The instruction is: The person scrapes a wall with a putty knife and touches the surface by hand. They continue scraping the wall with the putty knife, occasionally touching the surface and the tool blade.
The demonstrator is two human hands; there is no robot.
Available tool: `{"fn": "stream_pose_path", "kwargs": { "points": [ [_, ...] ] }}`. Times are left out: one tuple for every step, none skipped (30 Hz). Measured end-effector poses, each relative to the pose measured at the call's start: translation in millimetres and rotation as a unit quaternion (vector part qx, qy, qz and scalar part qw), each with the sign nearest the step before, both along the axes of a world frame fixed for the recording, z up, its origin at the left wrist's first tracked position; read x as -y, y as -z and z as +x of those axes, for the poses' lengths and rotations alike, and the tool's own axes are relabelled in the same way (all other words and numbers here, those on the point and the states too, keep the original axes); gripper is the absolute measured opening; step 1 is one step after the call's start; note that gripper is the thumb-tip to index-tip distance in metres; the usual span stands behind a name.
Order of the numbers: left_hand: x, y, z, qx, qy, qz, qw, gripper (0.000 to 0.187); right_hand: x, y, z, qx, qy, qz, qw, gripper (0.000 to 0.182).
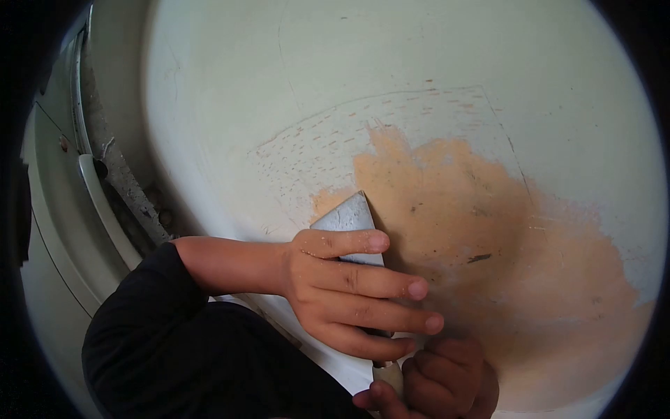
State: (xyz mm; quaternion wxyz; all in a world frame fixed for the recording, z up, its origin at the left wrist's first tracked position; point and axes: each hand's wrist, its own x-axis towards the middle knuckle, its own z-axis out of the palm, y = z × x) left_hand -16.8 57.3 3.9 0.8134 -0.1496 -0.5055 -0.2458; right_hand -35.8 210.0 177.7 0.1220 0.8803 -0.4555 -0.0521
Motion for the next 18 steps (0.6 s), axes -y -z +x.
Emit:
{"fn": "stream_pose_path", "kwargs": {
  "points": [
    [0.9,-0.1,2.0,0.01,0.003,0.002,1.0,0.007,-0.6,1.3,0.1,0.021,0.006,-0.007,1.0,0.031],
    [0.5,-0.7,2.5,0.02,0.006,0.003,1.0,0.007,-1.2,-1.4,1.2,0.021,0.011,-0.006,1.0,0.031],
    [-0.8,-1.9,1.5,0.02,0.008,0.001,1.0,0.007,-0.8,-5.2,3.0,0.028,0.031,0.009,0.999,0.032],
    [-1.9,-2.8,0.8,0.02,0.01,0.008,1.0,0.008,-2.1,-7.2,3.9,0.036,0.052,0.024,0.998,0.032],
    [-3.7,-3.2,1.1,0.021,0.011,0.015,1.0,0.008,-5.8,-6.5,3.8,0.038,0.053,0.023,0.998,0.032],
    [-4.8,-3.0,1.6,0.023,0.01,0.013,1.0,0.008,-8.7,-4.2,3.3,0.027,0.05,-0.001,0.998,0.031],
    [-4.4,-1.8,2.1,0.02,0.01,0.007,1.0,0.01,-9.7,-1.1,4.0,0.016,0.045,-0.024,0.999,0.03],
    [-2.6,-0.6,2.8,0.017,0.009,0.003,1.0,0.011,-9.9,0.9,7.1,0.017,0.041,-0.025,0.999,0.03],
    [-0.8,0.4,3.3,0.017,0.005,0.003,1.0,0.011,-9.6,2.2,12.0,0.025,0.067,-0.021,0.997,0.03],
    [-0.8,0.8,2.8,0.018,0.004,0.002,1.0,0.011,-8.7,2.6,15.0,0.032,0.093,-0.014,0.995,0.03],
    [-0.9,1.7,3.1,0.017,0.004,0.003,1.0,0.011,-6.3,3.4,17.7,0.031,0.092,-0.01,0.995,0.03],
    [0.6,2.1,4.7,0.017,0.006,0.007,1.0,0.011,-5.9,4.0,21.1,0.05,0.113,-0.021,0.992,0.034],
    [3.6,1.2,6.0,0.029,-0.005,0.008,1.0,0.01,-8.7,3.6,23.6,0.069,0.138,-0.034,0.987,0.038],
    [3.9,-0.6,6.2,0.04,-0.017,0.007,0.999,0.01,-9.9,2.2,23.9,0.067,0.143,-0.036,0.987,0.038],
    [0.0,-2.2,3.6,0.038,-0.014,0.005,0.999,0.01,-9.8,0.4,21.0,0.075,0.156,-0.031,0.984,0.038],
    [-3.3,-2.5,1.2,0.036,-0.015,0.016,0.999,0.011,-11.1,-0.5,19.2,0.084,0.166,-0.026,0.982,0.039],
    [-4.7,-2.0,0.4,0.037,-0.019,0.029,0.999,0.011,-15.7,-2.1,16.9,0.084,0.166,-0.027,0.982,0.039],
    [-3.1,-1.5,0.8,0.039,-0.018,0.015,0.999,0.012,-21.1,-3.8,13.5,0.071,0.148,-0.017,0.986,0.038]
  ]
}}
